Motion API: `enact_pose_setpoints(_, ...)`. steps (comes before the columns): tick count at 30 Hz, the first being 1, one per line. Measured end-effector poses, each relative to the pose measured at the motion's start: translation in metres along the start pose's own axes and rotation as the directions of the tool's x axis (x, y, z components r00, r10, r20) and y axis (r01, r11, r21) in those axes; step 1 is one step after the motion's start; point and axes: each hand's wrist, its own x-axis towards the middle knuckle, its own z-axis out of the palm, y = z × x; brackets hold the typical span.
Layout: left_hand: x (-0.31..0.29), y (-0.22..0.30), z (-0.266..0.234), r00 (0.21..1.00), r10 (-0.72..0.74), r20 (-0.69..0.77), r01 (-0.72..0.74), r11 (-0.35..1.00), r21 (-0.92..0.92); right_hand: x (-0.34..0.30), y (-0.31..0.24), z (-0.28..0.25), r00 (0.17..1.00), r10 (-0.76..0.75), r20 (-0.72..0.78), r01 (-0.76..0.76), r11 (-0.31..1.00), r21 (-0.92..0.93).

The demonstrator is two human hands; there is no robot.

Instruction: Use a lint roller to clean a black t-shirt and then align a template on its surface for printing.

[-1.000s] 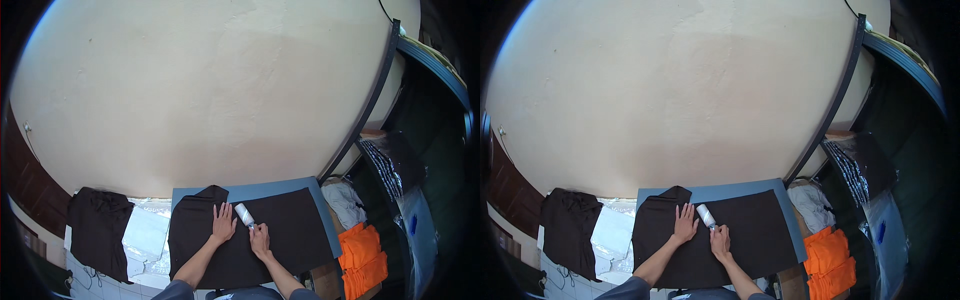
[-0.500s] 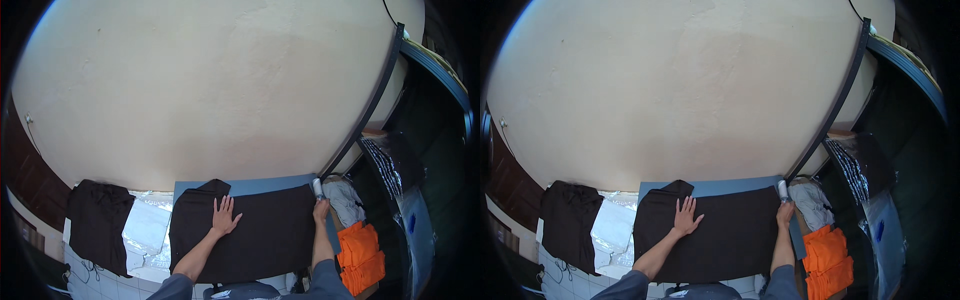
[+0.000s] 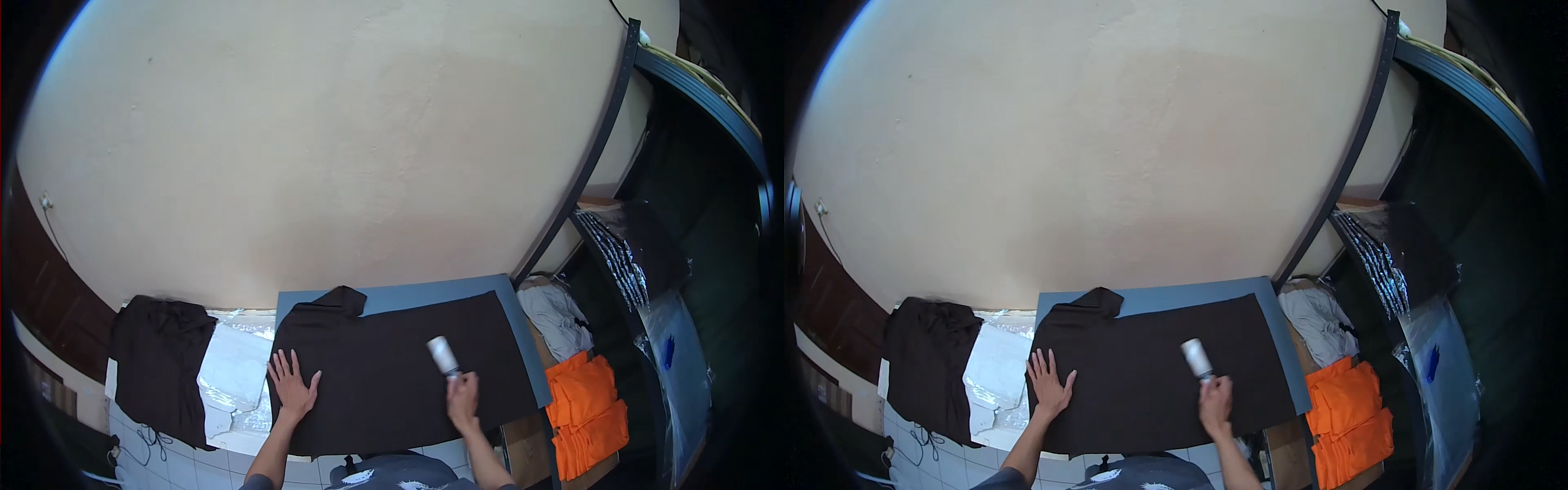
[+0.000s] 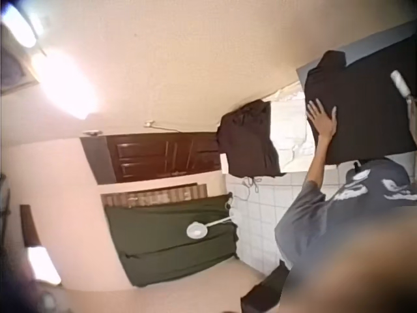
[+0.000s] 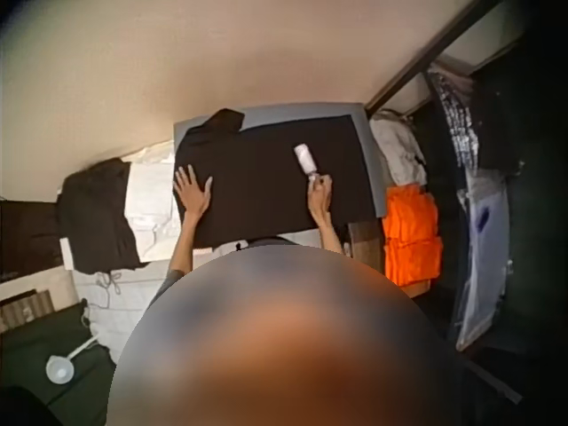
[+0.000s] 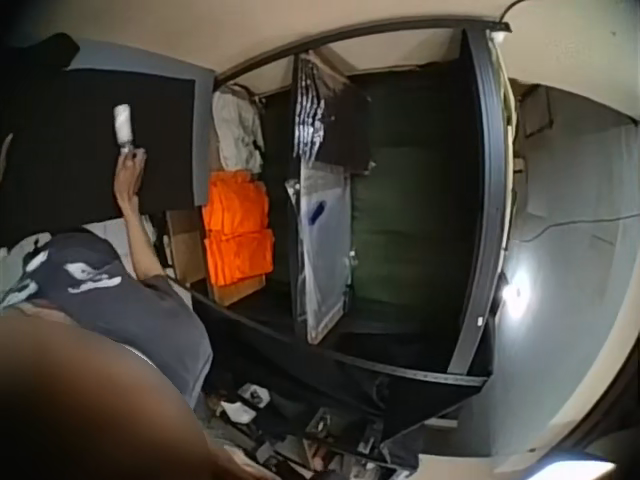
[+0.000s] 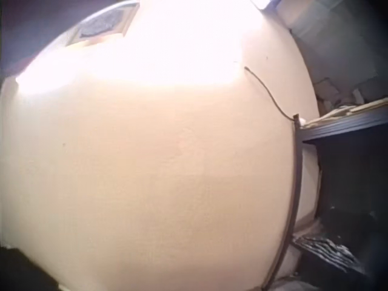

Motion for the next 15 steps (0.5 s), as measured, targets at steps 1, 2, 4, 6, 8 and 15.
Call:
enact_pose_setpoints(1, 0.0, -0.002, 0.0, 1.0, -0.009, -0.007, 0.009, 1.0, 0.007, 0.012, 0.015, -0.006, 0.999, 0.027, -0.039, -0.027, 1.0, -0.009)
enact_pose_setpoints(2, 0.001, -0.005, 0.001, 1.0, 0.006, -0.021, -0.006, 1.0, -0.002, 0.027, 0.036, -0.011, 0.996, 0.055, -0.067, -0.056, 0.998, -0.015)
enact_pose_setpoints(4, 0.0, -0.001, 0.002, 0.999, 0.023, -0.029, -0.024, 1.0, -0.017, 0.056, 0.089, -0.024, 0.978, 0.077, -0.193, -0.096, 0.991, -0.092)
enact_pose_setpoints(6, 0.004, 0.002, 0.007, 0.999, 0.032, -0.037, -0.033, 0.999, -0.005, 0.084, 0.139, -0.039, 0.968, 0.084, -0.236, -0.139, 0.965, -0.224)
enact_pose_setpoints(8, 0.006, 0.0, 0.01, 0.998, 0.044, -0.05, -0.045, 0.999, -0.012, 0.101, 0.175, -0.057, 0.959, 0.137, -0.247, -0.198, 0.949, -0.243)
enact_pose_setpoints(15, -0.017, 0.023, -0.008, 0.99, 0.125, -0.061, -0.13, 0.987, -0.09, 0.044, 0.073, -0.06, 0.914, 0.224, -0.337, -0.161, 0.966, 0.204)
